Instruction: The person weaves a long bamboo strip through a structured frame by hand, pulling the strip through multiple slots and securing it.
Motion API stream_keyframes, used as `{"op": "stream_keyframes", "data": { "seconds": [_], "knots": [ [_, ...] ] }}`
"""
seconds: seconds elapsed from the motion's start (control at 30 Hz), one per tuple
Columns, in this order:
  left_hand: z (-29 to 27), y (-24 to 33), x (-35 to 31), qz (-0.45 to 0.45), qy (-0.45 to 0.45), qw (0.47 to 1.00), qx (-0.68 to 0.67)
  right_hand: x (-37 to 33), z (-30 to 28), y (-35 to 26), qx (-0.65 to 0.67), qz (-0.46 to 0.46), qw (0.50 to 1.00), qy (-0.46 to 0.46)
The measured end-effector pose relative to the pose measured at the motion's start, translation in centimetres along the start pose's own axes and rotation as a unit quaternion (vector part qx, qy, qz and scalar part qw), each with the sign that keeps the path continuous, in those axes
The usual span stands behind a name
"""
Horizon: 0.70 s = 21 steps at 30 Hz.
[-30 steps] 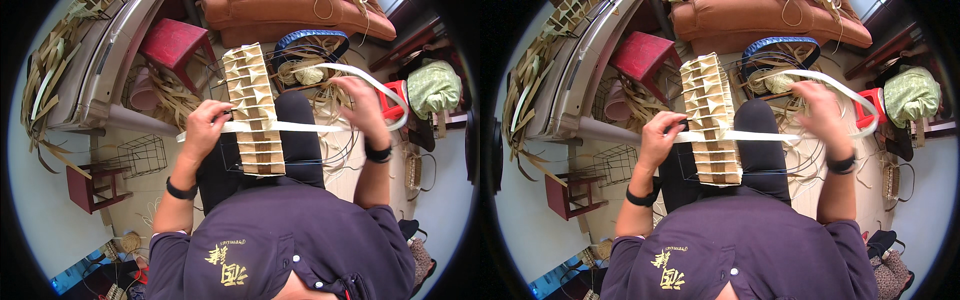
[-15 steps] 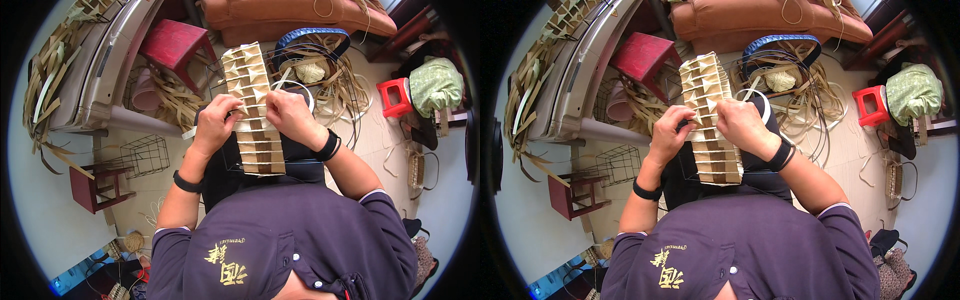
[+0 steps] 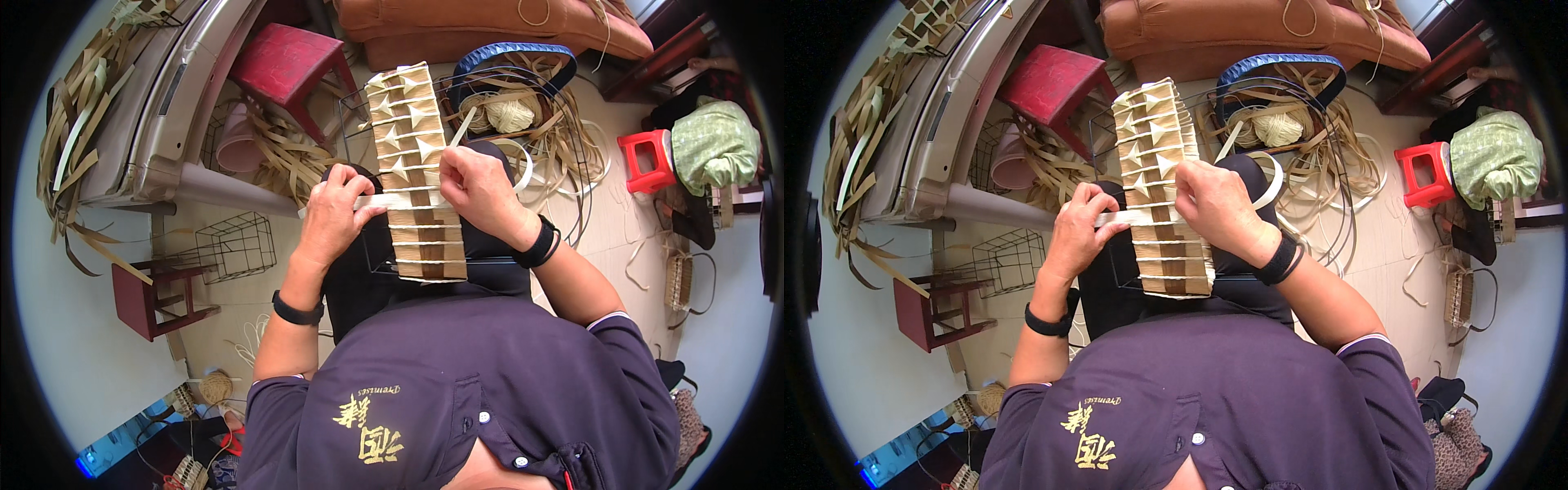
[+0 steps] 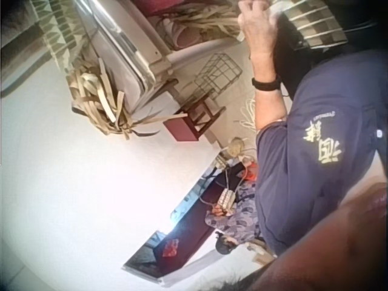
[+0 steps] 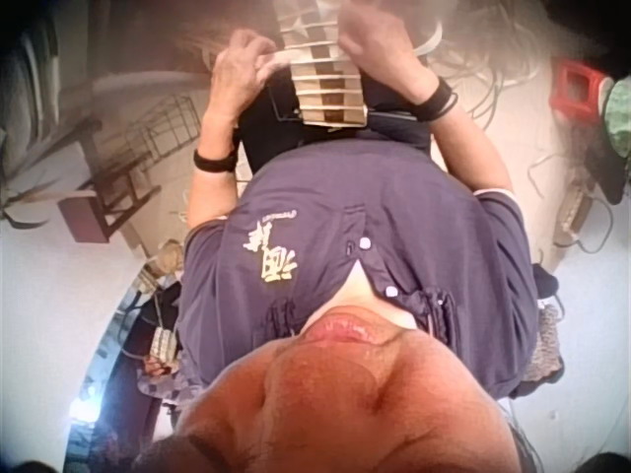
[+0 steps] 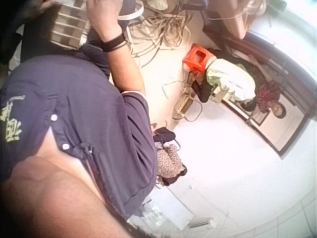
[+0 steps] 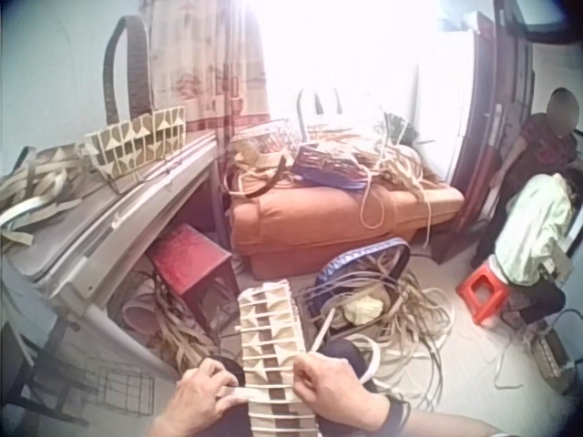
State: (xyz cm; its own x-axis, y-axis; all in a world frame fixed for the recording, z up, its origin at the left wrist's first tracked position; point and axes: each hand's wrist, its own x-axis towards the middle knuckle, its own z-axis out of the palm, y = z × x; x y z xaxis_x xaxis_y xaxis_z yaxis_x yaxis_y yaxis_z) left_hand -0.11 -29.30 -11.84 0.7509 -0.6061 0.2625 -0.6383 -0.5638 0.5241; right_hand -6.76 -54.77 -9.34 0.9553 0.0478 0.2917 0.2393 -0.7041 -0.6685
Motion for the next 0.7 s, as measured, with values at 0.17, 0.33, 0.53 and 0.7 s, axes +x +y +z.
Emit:
{"op": "stream_keyframes", "data": {
  "seconds": [0.17,0.33,0.53,0.7],
  "knots": [
    [-0.8,-1.2,0.0,-0.056,-0.022,0.995,-0.079,0.0,-0.1,-0.3,0.004,0.021,0.999,-0.024],
    [-0.8,-2.3,-0.2,-0.135,-0.085,0.976,-0.149,-0.1,-0.3,0.3,0.012,-0.041,0.998,-0.038],
    [-1.1,-3.6,-0.2,-0.131,-0.107,0.974,-0.153,0.6,-1.3,-0.6,-0.035,-0.034,0.996,-0.072],
    [-2.6,-5.1,0.7,-0.18,-0.171,0.957,-0.154,1.0,-1.8,-0.3,-0.107,-0.058,0.986,-0.118]
  ]
}}
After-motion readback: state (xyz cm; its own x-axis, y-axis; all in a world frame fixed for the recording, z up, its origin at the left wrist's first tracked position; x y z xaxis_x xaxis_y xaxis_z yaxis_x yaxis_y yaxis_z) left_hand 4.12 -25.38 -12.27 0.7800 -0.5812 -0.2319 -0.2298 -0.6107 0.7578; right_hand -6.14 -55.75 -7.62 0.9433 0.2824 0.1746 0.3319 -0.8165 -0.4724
